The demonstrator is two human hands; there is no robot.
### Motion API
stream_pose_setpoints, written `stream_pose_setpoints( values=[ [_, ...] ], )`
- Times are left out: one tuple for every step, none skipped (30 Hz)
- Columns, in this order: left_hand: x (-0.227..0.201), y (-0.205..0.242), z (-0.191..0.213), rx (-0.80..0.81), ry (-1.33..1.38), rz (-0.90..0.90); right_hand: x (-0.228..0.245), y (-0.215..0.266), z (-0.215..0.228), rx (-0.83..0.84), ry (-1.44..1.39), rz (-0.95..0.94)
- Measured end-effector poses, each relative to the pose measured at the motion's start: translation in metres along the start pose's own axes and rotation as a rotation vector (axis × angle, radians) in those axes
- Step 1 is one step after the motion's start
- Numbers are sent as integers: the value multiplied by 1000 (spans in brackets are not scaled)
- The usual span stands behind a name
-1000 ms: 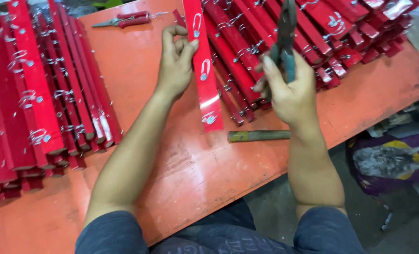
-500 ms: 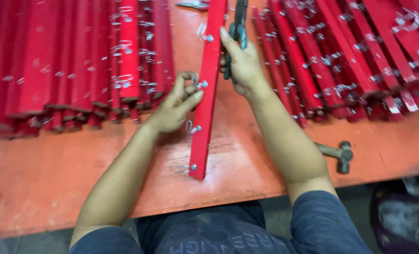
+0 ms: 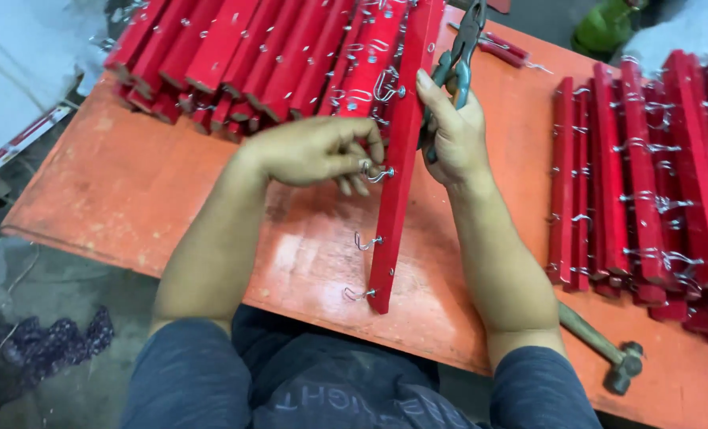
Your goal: Attaching metal hooks to red wooden bars using pliers at a steady pace.
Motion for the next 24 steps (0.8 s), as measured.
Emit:
stream_pose_setpoints(
  values=[
    [-4,5,7,-26,-7,56,-1,-1,-5,25,45,2],
    [-8,8,15,-44,-16,112,-1,-1,-9,42,90,7],
    [-23,15,17,-51,-17,116,-1,-2,-13,48,85,5],
    [-39,22,21,-146,-87,124,-2,-2,-16,67,96,21],
    [-55,28,26,-240,-158,131,-2,-2,-19,86,106,37],
    [-55,30,33,-240,-164,135,-3,-2,-20,85,100,39],
    [-62,33,41,-322,-222,-49,-6,-3,-20,65,88,10],
    [-69,34,51,-399,-279,-240,-6,-5,-19,44,78,-15],
    [-66,30,58,-396,-287,-241,-4,-6,-19,42,74,-9],
    [-66,29,66,-568,-510,-362,-3,-4,-20,62,47,-19],
    [-66,29,71,-734,-737,-485,-2,-2,-20,81,20,-29],
    [-59,23,72,-735,-739,-489,-2,-1,-19,82,21,-25],
    [-55,18,71,-719,-723,-600,-2,-1,-19,80,32,-33],
    [-51,11,72,-700,-705,-714,-1,-1,-18,75,45,-38],
    [-52,6,72,-699,-706,-722,1,-3,-17,74,48,-31],
    [-52,5,68,-683,-727,-761,0,-1,-17,74,97,-38],
    [-52,4,65,-667,-748,-800,-1,1,-17,74,146,-46],
    [-53,3,65,-668,-750,-802,1,2,-18,76,145,-43],
    [-53,1,63,-653,-782,-828,3,3,-20,113,157,-31],
    [-53,1,61,-637,-808,-851,5,6,-21,150,168,-25],
    [-52,0,63,-637,-807,-848,4,5,-21,150,168,-28],
    [-52,-1,64,-640,-838,-857,3,4,-20,154,180,-26],
    [-51,-2,65,-642,-869,-866,3,4,-20,159,192,-24],
    [-50,-3,66,-641,-873,-868,2,3,-20,159,191,-20]
  ],
)
Point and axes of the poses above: each hand's wrist, its own y-axis away from the middle knuckle, its own z-axis out of the back of the hand, x = y × z, the point moved 3 cm from there along -y, towards the middle knuckle, and after that the axes turned 13 degrees about y, right-handed, at the moved point
